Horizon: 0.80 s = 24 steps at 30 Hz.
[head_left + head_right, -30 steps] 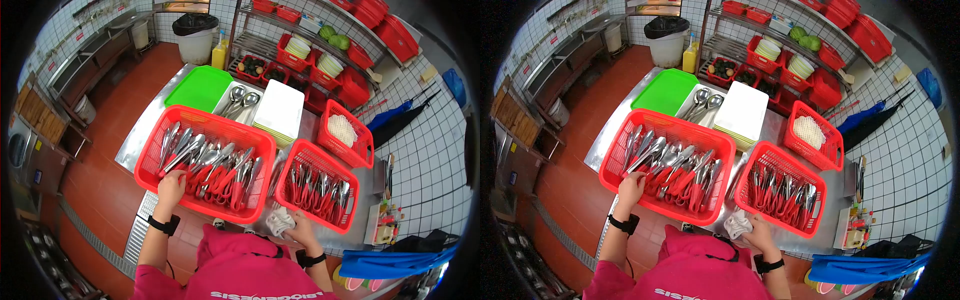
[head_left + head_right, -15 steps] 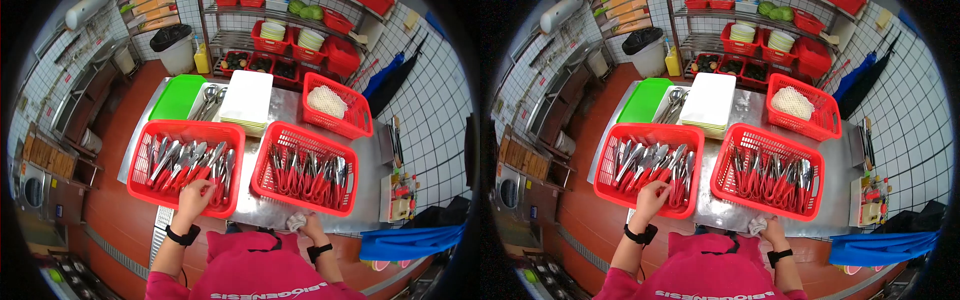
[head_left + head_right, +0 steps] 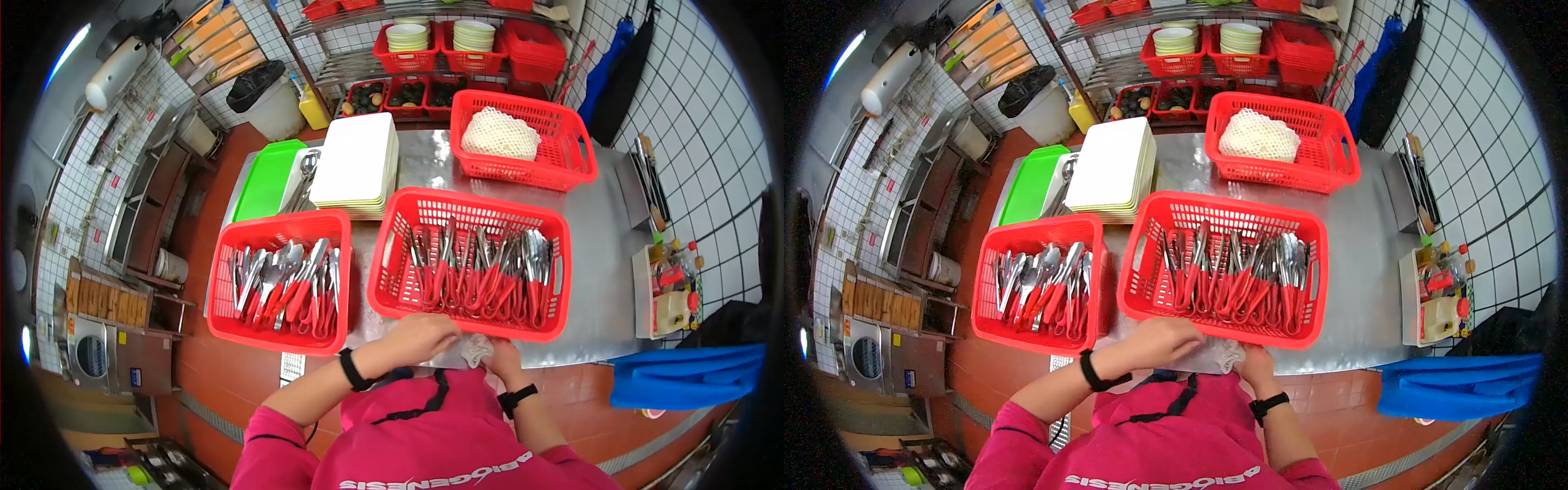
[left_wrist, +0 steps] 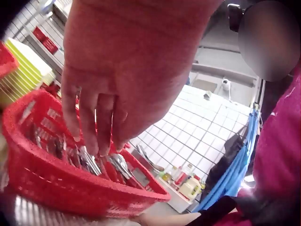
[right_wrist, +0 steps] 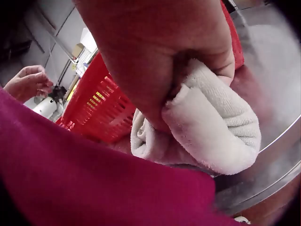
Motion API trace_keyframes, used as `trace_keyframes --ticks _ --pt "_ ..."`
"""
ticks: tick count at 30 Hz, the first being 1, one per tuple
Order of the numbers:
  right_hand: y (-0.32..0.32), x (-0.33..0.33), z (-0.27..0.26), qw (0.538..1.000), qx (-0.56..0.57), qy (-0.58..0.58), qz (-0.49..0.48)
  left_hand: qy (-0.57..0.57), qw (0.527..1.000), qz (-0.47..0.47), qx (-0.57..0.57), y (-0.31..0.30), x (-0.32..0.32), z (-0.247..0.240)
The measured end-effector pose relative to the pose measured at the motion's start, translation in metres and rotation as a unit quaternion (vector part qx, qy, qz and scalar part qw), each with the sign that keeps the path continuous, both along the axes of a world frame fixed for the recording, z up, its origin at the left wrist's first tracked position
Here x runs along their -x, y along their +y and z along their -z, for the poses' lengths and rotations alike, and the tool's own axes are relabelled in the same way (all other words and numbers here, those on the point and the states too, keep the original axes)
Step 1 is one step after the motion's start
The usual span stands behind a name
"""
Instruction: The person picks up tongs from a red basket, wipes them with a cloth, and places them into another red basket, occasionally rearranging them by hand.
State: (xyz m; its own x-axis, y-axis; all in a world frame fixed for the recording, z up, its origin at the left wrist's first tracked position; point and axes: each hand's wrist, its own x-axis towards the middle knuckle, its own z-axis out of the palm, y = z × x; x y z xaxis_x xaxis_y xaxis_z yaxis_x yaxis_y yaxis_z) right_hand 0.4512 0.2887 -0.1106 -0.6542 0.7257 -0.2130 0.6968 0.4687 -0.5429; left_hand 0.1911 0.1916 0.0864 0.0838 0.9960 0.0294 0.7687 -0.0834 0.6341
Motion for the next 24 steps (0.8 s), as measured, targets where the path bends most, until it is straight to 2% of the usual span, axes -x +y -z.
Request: trace_keyframes --ticks 1,2,3,5,7,10,12,16,21,22,24 --pt "0.002 0.001 -0.003 1.0 0.004 0.001 0.003 -0.004 0.998 0.057 0.004 0.015 -0.011 0.007" --pt "0.004 0.003 -0.005 0.998 0.058 -0.022 0.004 -0.008 0.994 0.113 0.008 0.029 -0.022 0.014" --pt "0.007 0.005 -0.008 0.993 0.111 -0.045 0.005 -0.009 0.993 0.115 0.01 0.044 -0.034 0.018" --pt "0.007 0.004 -0.01 0.991 0.122 -0.063 0.008 0.019 0.984 0.173 0.024 0.072 -0.059 0.024" --pt "0.009 -0.001 0.002 0.988 0.132 -0.078 0.01 0.026 0.984 0.178 0.012 0.096 -0.081 0.037" --pt "0.005 -0.005 0.025 0.996 0.078 -0.037 0.009 0.05 0.983 0.175 0.01 0.119 -0.105 0.052" --pt "0.003 -0.008 0.03 1.0 0.0 -0.023 0.005 0.074 0.981 0.176 0.033 0.131 -0.113 0.059" --pt "0.003 -0.012 0.029 0.998 0.042 0.045 -0.003 0.132 0.97 0.193 0.07 0.138 -0.122 0.07" --pt "0.008 -0.007 0.011 0.995 0.083 -0.045 -0.017 0.142 0.957 0.176 0.182 0.144 -0.127 0.07" --pt "0.007 -0.007 0.023 0.995 0.083 -0.043 -0.02 0.143 0.957 0.173 0.183 0.146 -0.129 0.066" --pt "0.009 -0.007 0.04 0.998 -0.027 0.044 -0.036 0.186 0.934 0.19 0.237 0.152 -0.134 0.06"
